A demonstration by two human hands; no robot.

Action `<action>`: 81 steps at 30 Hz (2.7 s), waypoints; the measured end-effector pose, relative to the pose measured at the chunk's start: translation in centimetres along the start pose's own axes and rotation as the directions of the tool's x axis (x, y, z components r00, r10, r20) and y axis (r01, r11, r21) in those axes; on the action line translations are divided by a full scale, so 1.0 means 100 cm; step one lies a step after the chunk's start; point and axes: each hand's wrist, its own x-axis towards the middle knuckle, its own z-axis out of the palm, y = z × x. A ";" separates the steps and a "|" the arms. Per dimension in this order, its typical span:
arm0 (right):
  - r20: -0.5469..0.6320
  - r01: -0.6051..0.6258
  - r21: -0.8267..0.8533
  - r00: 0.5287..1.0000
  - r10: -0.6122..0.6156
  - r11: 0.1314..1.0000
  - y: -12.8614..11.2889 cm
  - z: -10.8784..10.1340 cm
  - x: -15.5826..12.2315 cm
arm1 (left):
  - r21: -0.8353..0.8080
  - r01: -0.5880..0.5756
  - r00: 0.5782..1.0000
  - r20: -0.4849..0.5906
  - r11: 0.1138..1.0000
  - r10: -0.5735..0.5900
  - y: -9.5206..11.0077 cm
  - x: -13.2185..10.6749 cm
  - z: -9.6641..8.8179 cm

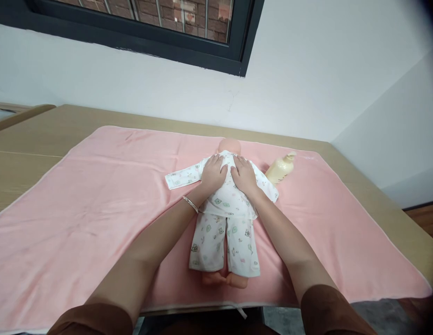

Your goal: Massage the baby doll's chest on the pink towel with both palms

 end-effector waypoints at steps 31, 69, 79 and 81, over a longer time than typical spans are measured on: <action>-0.064 0.002 0.175 0.998 0.009 0.985 0.003 0.002 0.000 | 0.054 0.011 1.000 -0.018 0.998 -0.010 0.001 0.000 -0.002; -0.153 -0.106 0.154 0.980 0.130 0.982 -0.009 -0.004 -0.011 | 0.056 0.077 0.989 -0.132 0.995 -0.069 0.009 -0.009 -0.005; -0.049 -0.049 0.152 0.997 0.058 0.987 0.002 0.003 -0.002 | 0.047 0.087 0.996 -0.010 0.995 -0.086 0.005 -0.002 -0.004; -0.053 -0.054 0.158 0.997 0.063 0.986 0.002 0.003 -0.003 | 0.044 0.089 0.996 -0.006 0.995 -0.089 0.005 -0.002 -0.005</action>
